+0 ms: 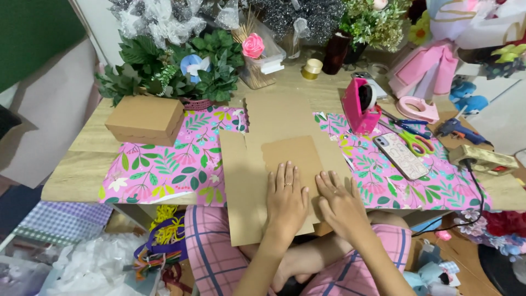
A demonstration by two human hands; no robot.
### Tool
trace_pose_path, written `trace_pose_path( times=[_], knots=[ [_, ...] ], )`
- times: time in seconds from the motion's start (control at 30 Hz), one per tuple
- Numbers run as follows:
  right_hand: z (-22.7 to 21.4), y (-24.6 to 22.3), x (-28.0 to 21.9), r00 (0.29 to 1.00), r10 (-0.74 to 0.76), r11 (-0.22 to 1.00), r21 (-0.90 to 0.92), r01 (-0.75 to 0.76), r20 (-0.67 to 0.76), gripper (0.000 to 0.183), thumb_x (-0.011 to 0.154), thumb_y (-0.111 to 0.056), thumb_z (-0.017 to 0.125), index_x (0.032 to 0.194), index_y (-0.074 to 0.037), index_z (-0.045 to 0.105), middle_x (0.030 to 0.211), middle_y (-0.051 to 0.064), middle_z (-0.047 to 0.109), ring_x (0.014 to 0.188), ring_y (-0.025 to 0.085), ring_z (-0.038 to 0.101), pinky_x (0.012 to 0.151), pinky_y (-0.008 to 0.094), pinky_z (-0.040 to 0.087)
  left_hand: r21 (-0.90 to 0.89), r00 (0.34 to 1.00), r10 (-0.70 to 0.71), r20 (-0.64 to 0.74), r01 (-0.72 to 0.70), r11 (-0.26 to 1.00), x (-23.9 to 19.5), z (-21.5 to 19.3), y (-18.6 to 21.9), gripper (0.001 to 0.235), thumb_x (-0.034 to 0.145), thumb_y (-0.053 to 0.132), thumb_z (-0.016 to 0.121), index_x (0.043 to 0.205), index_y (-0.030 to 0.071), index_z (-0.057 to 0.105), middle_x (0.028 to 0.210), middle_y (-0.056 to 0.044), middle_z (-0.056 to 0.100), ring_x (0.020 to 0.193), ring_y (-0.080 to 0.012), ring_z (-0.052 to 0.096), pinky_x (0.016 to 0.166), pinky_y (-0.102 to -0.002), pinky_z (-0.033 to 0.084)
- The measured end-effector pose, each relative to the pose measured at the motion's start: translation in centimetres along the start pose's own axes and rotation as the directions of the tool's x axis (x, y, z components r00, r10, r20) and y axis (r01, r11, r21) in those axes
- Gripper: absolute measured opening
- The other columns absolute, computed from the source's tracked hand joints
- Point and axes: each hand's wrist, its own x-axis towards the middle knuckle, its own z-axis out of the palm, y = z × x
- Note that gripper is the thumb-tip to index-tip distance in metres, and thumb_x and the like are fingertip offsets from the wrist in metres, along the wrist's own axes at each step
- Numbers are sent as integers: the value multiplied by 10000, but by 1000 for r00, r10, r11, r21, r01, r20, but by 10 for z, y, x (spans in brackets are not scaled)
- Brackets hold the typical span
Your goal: The person folds a flat cardboard sheet along pre-scored lines to form a small box. They fold the side flaps, tuck tabs into slots, and close the box. The finished box is placed next to another completed box on the table.
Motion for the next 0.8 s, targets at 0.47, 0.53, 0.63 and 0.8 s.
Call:
trace_pose_path(
  times=[0.47,0.53,0.63,0.8],
  knots=[
    [-20,-5,64,967,161,983,52,-174,197,665,905,-257,343,1560,-240,456,1620,-41,417,1560,246,274,1235,662,-32,-48,994,-28,103,33,998,0,2,1,567,1024,329,409,1453,-34,483,1546,-249,440,1494,-384,321,1231,-576,156],
    [-17,-1,71,963,162,983,49,-176,216,667,907,-267,345,1566,-254,443,1627,-46,407,1562,249,267,1232,676,-34,-48,993,-36,114,41,998,0,-1,2,568,1027,332,403,1455,-33,480,1550,-247,435,1499,-379,315,1234,-574,148],
    [-12,8,85,963,164,983,43,-177,215,653,913,-294,341,1553,-285,469,1620,-72,415,1560,241,273,1223,688,-47,-77,990,-40,135,51,996,1,-6,2,566,1038,327,374,1463,-35,468,1556,-248,426,1504,-378,305,1237,-575,135],
    [-10,11,98,958,162,979,80,-186,238,635,943,-313,302,1552,-244,472,1634,-59,404,1566,253,259,1228,680,-64,-62,992,-34,121,42,997,1,-6,2,564,1042,323,366,1464,-38,471,1555,-244,434,1498,-374,317,1231,-572,144]
  ],
)
